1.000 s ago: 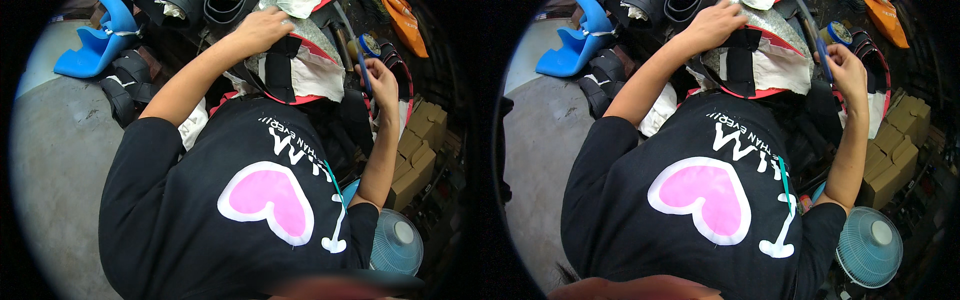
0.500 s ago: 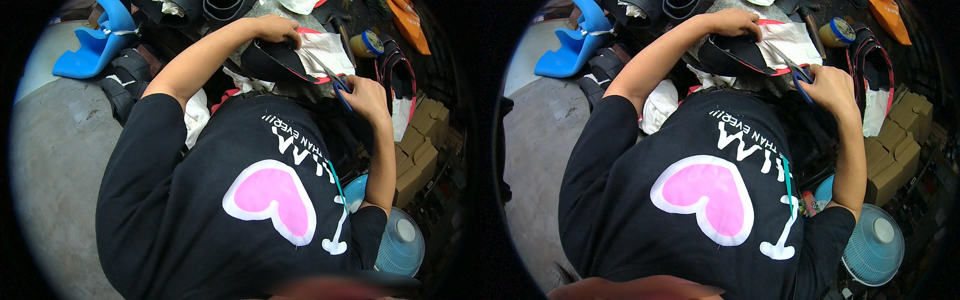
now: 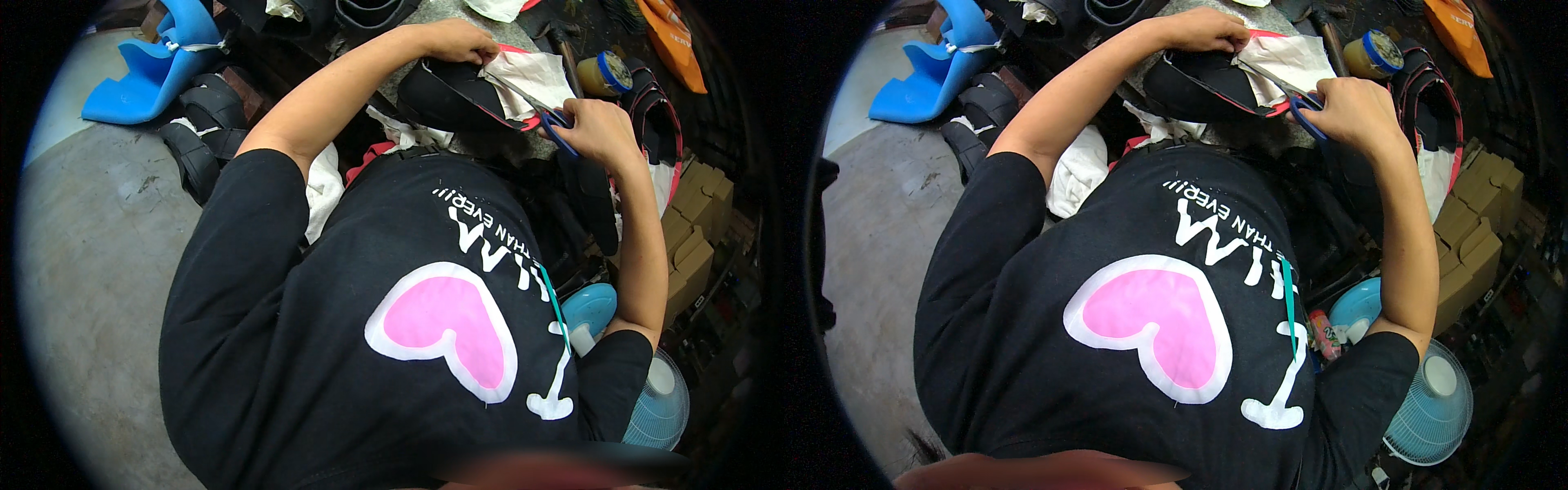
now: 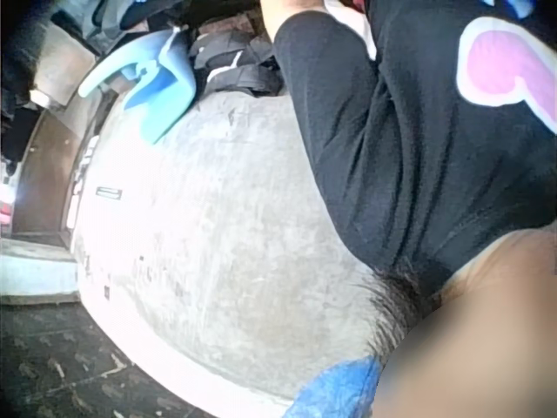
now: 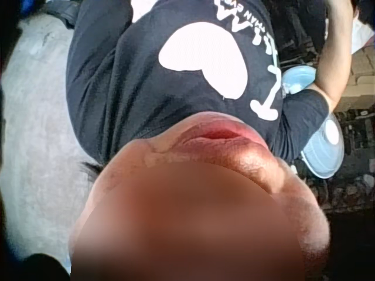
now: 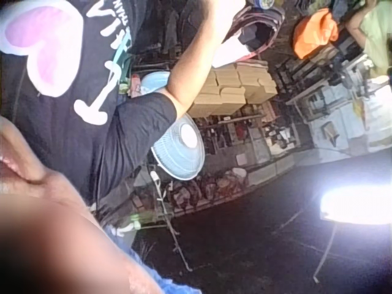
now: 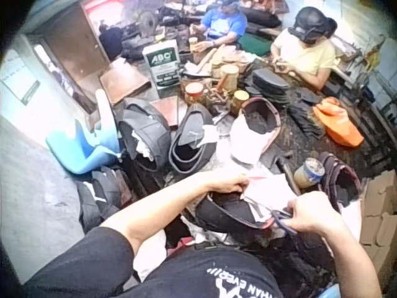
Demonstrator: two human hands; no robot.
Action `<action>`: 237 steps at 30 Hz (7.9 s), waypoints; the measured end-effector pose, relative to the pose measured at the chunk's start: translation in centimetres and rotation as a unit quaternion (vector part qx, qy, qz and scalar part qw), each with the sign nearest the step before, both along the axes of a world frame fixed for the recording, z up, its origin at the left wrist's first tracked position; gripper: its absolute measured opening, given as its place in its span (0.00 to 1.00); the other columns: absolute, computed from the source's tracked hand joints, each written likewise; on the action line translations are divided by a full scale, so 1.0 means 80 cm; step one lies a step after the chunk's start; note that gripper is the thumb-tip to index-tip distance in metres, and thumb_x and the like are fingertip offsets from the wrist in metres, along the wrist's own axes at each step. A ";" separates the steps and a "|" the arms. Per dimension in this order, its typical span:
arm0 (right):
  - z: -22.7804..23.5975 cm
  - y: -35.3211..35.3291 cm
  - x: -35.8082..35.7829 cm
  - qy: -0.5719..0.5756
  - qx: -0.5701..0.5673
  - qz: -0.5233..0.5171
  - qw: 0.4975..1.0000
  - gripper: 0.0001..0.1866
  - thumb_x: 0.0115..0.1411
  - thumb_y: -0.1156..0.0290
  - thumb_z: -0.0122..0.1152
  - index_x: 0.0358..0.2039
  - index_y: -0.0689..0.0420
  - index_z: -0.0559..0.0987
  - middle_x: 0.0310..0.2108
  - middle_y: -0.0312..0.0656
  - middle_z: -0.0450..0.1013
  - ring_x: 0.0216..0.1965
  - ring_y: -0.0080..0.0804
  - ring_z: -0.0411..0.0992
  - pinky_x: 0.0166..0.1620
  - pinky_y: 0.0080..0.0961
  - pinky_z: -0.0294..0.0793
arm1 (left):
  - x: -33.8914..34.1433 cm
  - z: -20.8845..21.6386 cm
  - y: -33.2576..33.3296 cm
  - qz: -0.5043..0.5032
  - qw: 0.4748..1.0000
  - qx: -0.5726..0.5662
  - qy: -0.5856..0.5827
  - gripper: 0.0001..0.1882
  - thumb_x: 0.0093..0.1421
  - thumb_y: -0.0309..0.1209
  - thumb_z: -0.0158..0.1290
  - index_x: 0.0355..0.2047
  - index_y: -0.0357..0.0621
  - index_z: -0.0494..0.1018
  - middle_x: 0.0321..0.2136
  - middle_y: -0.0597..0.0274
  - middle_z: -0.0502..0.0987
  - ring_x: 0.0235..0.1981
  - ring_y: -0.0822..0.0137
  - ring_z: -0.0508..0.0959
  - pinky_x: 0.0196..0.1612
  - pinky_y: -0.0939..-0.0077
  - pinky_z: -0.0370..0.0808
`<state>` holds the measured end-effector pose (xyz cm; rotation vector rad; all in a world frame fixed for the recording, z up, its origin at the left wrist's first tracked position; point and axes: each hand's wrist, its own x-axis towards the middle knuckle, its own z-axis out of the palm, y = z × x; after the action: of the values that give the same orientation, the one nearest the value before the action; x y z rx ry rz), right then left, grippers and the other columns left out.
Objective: The person inserts white padding into the interior of a red and black shoe, then uses scissors to trim the excess material flush with the shoe's opening. The person repeats this process on a second shoe, adjusting the padding and cutting it to fit.
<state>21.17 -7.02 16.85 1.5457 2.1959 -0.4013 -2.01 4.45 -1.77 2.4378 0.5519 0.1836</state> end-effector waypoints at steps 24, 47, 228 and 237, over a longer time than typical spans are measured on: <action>0.003 0.020 -0.055 -0.061 0.041 0.211 0.975 0.17 0.48 0.55 0.71 0.28 0.57 0.84 0.28 0.47 0.80 0.34 0.44 0.80 0.39 0.37 0.79 | 0.007 -0.010 0.001 -0.001 1.000 0.020 0.000 0.09 0.57 0.33 0.54 0.38 0.49 0.74 0.37 0.59 0.78 0.41 0.53 0.78 0.42 0.59 0.73; -0.027 0.025 -0.011 -0.030 -0.050 0.097 0.994 0.20 0.58 0.51 0.60 0.31 0.57 0.85 0.29 0.51 0.79 0.34 0.46 0.79 0.40 0.38 0.78 | 0.006 0.012 -0.005 0.008 0.999 0.010 0.052 0.08 0.59 0.35 0.54 0.38 0.49 0.73 0.38 0.58 0.77 0.43 0.52 0.77 0.44 0.57 0.72; -0.204 0.022 0.025 0.302 0.271 -0.180 0.896 0.10 0.60 0.63 0.56 0.35 0.57 0.76 0.38 0.50 0.76 0.40 0.53 0.75 0.43 0.45 0.74 | 0.071 0.031 -0.101 0.270 0.959 0.019 -0.090 0.16 0.52 0.36 0.62 0.42 0.52 0.76 0.35 0.65 0.77 0.43 0.58 0.77 0.45 0.61 0.75; -0.175 -0.012 0.006 0.402 0.391 -0.160 0.813 0.13 0.58 0.68 0.64 0.43 0.52 0.74 0.35 0.41 0.77 0.38 0.44 0.76 0.40 0.39 0.75 | 0.089 0.019 -0.085 0.253 0.964 0.070 -0.045 0.09 0.55 0.37 0.57 0.34 0.51 0.81 0.35 0.61 0.80 0.41 0.55 0.80 0.42 0.58 0.77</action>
<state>21.68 -8.00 2.86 2.5737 2.9622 -0.2816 5.08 -2.38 -0.22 2.3579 1.1459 0.5566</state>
